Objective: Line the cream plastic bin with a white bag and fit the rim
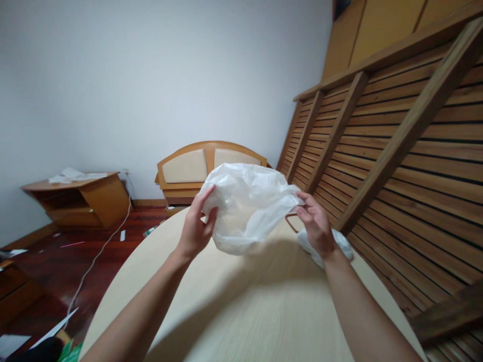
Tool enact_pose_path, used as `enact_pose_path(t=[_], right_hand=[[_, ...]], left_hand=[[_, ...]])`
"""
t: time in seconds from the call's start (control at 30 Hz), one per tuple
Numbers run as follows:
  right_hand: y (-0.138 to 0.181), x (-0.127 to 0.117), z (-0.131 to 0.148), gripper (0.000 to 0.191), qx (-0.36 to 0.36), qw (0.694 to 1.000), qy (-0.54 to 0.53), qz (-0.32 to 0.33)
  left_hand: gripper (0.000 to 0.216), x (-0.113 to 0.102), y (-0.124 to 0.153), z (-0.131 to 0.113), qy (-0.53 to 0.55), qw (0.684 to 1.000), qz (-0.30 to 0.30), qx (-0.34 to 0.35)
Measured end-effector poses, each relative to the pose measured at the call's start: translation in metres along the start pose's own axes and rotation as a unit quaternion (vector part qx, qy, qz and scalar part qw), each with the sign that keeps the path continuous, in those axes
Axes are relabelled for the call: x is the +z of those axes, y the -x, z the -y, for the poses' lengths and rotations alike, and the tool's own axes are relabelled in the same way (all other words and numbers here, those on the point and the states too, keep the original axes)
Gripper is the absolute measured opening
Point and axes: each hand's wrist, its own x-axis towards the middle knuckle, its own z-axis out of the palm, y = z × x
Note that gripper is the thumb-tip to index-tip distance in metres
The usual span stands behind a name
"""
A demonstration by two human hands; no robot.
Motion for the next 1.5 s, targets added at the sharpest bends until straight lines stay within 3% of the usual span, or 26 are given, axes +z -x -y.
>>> enact_pose_path(t=[0.17,0.4,0.57,0.67,0.83,1.1,1.3,1.43,1.5], right_hand=[[0.004,0.009,0.001,0.061,0.021,0.999,0.016,0.038],[0.005,0.021,-0.004,0.061,0.009,0.992,0.021,0.125],[0.004,0.021,-0.006,0.058,0.010,0.988,0.024,0.152],[0.005,0.021,-0.006,0.058,0.006,0.987,0.033,0.157],[0.005,0.021,-0.002,0.055,0.006,0.985,0.053,0.165],[0.002,0.013,0.004,0.051,0.029,0.986,0.049,0.156],[-0.003,0.020,0.004,0.042,0.071,0.992,0.089,0.052],[-0.003,0.028,0.008,0.030,0.055,0.996,0.063,0.026],[-0.003,0.030,0.011,0.037,0.046,0.999,0.020,0.019]], left_hand=[[0.056,0.008,-0.014,0.019,-0.040,0.998,-0.036,-0.024],[0.071,0.024,-0.001,0.065,-0.088,0.989,0.031,-0.115],[0.061,0.035,0.003,0.082,-0.082,0.967,0.053,-0.235],[0.055,0.036,0.003,0.085,-0.082,0.959,0.069,-0.263],[0.056,0.038,0.005,0.075,-0.081,0.952,0.097,-0.280],[0.056,0.048,0.017,0.042,-0.052,0.947,0.164,-0.270],[0.057,0.054,0.026,0.018,-0.040,0.943,0.202,-0.261],[0.050,0.053,0.027,0.004,-0.073,0.956,0.185,-0.214],[0.042,0.049,0.025,-0.003,-0.079,0.970,0.148,-0.176]])
